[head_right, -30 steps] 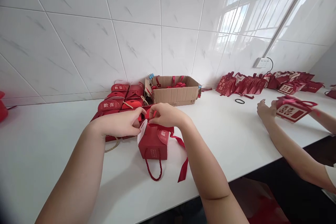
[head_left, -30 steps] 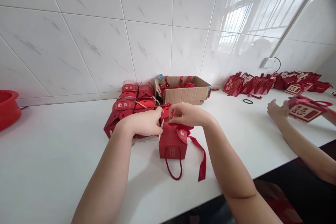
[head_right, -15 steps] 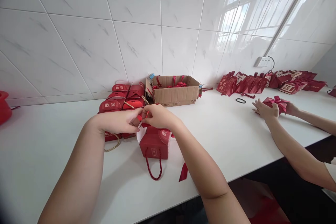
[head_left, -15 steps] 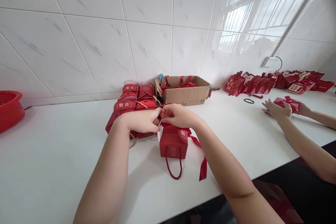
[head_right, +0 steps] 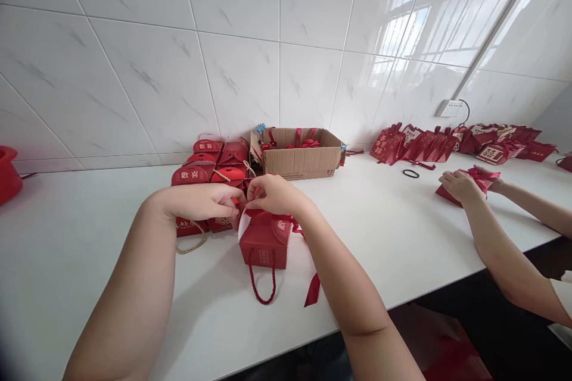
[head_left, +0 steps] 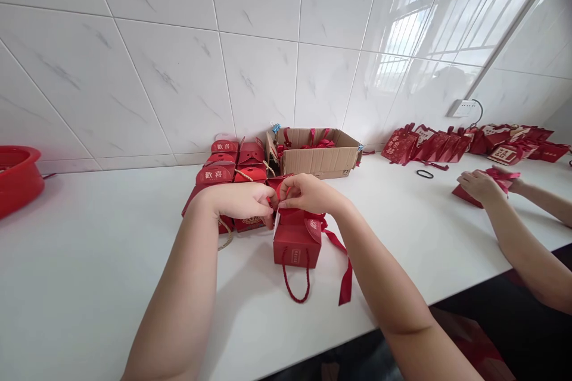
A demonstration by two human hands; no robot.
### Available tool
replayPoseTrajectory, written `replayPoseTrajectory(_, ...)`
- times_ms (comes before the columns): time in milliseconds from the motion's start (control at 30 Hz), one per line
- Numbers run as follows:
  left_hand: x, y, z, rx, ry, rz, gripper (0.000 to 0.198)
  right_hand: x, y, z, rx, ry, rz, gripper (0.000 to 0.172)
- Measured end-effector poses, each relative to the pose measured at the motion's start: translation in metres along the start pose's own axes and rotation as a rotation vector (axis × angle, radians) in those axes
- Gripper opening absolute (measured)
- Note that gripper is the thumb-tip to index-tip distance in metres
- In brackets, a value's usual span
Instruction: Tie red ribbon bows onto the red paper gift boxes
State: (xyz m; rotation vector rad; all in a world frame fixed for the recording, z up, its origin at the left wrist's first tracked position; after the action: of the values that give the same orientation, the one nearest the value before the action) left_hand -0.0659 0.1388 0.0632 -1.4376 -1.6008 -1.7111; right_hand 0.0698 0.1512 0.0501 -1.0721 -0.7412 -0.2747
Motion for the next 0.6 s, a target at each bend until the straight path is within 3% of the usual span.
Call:
replayPoseTrajectory(467, -0.004, 0.002, 0.011, -0.049, -0.009, -0.005, 0.007, -0.001, 0.003, 0.002, 0.019, -0.001, 0.067, 0.008)
replayPoseTrajectory(600, 0.001, 0.001, 0.012, -0.058, 0.056, 0.001, 0.01, 0.003, 0.003, 0.001, 0.018, 0.001, 0.02, 0.009)
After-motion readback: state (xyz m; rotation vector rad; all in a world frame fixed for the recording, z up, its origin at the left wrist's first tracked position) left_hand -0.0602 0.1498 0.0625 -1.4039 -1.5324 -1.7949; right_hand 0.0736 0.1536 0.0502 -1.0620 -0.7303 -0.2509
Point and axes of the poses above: each hand's wrist, its own z-axis towards the middle knuckle, its own x-axis out of the back of the hand, y = z × x, the point moved 5 cm from there along z, towards the middle knuckle, and after that the axes turned 14 degrees about y, right-handed, at the moved point
